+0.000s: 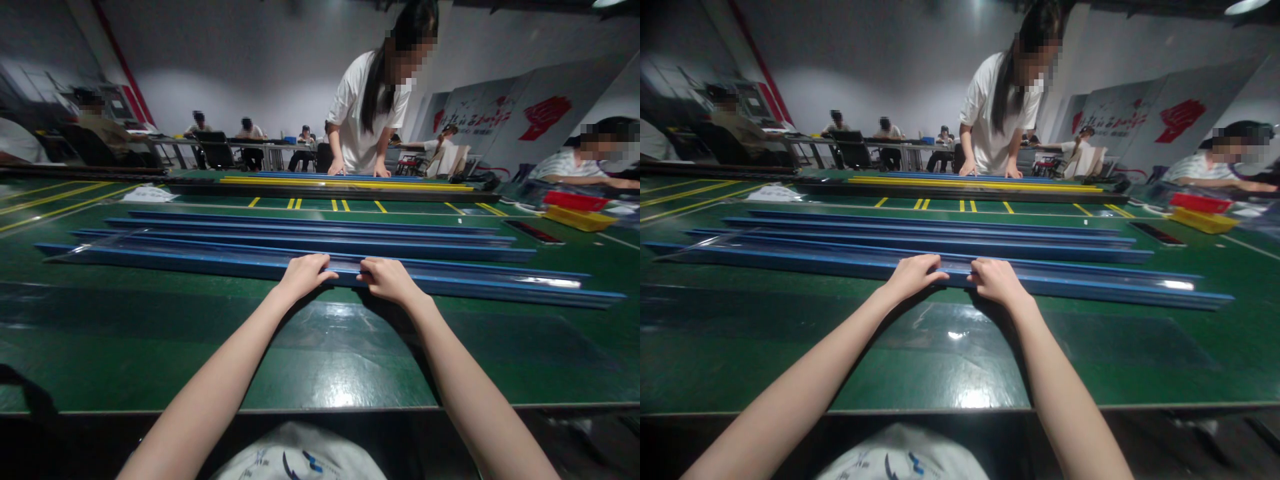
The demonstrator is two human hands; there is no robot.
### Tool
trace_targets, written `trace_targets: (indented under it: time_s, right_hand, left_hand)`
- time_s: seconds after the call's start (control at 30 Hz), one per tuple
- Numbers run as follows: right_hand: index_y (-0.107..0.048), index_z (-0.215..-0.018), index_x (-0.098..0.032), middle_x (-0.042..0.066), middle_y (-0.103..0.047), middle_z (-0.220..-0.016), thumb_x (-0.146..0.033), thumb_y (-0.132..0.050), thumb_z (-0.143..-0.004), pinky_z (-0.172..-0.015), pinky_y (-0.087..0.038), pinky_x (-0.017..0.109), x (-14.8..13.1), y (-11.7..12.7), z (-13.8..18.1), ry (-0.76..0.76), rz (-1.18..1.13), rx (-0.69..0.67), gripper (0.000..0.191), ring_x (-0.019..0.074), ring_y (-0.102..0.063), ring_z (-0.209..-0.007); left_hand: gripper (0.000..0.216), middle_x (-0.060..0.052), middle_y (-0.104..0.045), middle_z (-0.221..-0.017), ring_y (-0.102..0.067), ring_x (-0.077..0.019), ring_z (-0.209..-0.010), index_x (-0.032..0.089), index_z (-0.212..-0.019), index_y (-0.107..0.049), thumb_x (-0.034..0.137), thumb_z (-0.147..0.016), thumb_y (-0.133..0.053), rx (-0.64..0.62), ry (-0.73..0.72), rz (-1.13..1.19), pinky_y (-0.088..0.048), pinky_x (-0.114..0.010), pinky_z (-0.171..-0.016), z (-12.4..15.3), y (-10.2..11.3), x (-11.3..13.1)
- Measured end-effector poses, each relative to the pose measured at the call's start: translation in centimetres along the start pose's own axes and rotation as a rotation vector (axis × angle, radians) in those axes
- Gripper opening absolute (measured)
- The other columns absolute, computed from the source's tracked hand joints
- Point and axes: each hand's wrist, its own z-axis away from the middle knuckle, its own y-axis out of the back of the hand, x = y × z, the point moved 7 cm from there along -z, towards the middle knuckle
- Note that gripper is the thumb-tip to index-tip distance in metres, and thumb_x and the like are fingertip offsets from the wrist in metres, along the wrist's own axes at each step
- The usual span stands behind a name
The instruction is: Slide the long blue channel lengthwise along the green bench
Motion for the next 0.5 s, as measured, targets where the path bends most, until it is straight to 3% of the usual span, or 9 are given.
trace_targets:
  time_s: [0.5]
  right_hand:
    - [-0.056, -0.085, -0.017, 0.007, -0.063, -0.089, -0.039, -0.042, -0.084, -0.061, -0.030, 0.024, -0.40, -0.01, 0.20, 0.027, -0.015, 0.043, 0.026, 0.0180, -0.058, -0.081]
  left_hand:
    - [0.027, -0.001, -0.063, -0.084, -0.060, -0.0162, -0.077, 0.020, -0.081, -0.053, 0.047, -0.082, -0.051, -0.003, -0.012, -0.025, -0.037, -0.022, -0.060, 0.09, -0.06, 0.37]
